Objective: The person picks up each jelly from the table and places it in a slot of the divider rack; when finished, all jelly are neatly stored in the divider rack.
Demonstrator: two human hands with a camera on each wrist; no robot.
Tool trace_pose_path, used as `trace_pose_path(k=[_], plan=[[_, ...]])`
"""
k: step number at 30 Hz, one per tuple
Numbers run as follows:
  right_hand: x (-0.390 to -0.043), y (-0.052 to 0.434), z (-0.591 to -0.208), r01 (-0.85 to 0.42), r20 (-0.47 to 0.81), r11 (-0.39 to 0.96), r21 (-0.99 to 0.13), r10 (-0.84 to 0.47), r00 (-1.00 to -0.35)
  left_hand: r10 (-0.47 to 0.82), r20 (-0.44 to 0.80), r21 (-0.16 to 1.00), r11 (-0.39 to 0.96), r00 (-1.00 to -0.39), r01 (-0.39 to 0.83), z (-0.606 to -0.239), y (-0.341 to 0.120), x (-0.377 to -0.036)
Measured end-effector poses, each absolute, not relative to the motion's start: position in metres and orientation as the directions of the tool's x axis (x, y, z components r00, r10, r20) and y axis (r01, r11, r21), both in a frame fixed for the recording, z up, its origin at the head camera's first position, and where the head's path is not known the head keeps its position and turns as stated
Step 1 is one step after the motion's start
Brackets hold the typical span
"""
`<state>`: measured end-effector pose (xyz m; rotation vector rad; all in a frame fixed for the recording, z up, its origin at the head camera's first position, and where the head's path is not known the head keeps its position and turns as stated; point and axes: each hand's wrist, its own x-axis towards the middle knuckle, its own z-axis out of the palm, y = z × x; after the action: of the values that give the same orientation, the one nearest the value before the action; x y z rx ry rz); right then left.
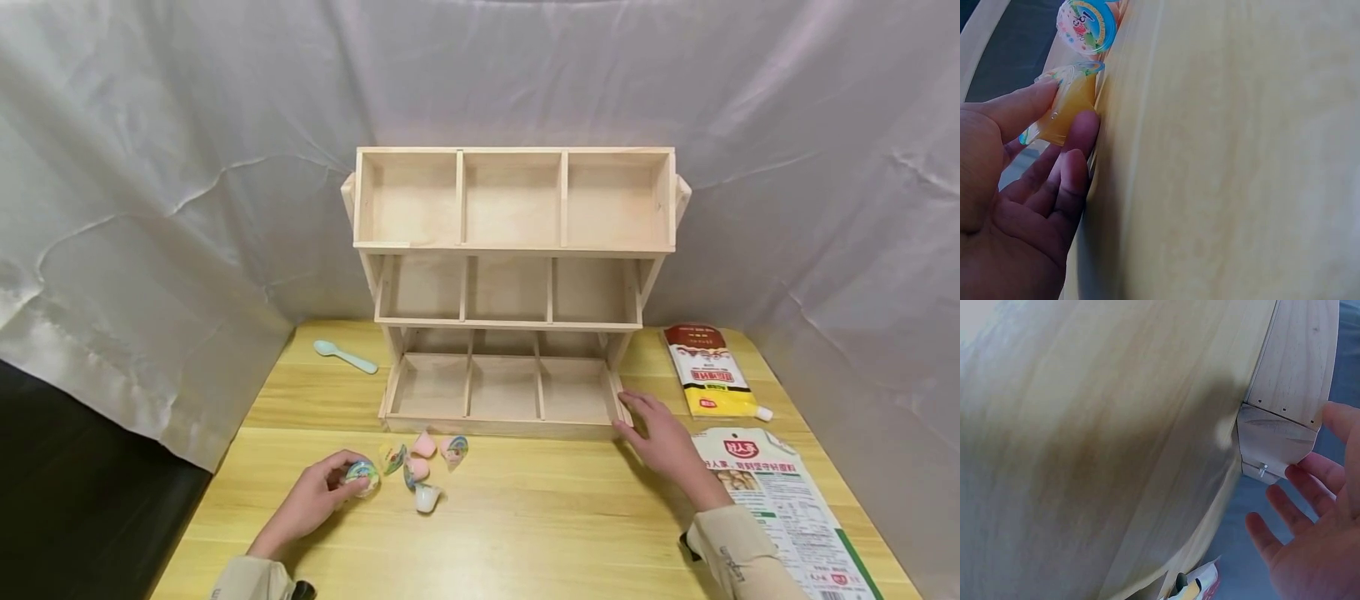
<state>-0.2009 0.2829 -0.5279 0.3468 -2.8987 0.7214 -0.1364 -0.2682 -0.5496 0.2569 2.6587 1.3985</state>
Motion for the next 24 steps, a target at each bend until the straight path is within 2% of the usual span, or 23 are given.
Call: trace_pose_path(k=[13, 24], plan=[[-0.202, 0.283, -0.528, -0.248, 0.177, 0.861, -0.444, -0.187, -0.966, 0.17, -0.059, 0.873, 0.486, -0.984, 0.032, -0.538, -0.266, -0.139], [-0.199, 0.281, -0.526, -0.26, 0.201, 0.864, -0.431, -0.189, -0.961, 0.199, 0.083, 0.85, 0.498, -0.976, 0.174, -0.513, -0.255, -0.154]])
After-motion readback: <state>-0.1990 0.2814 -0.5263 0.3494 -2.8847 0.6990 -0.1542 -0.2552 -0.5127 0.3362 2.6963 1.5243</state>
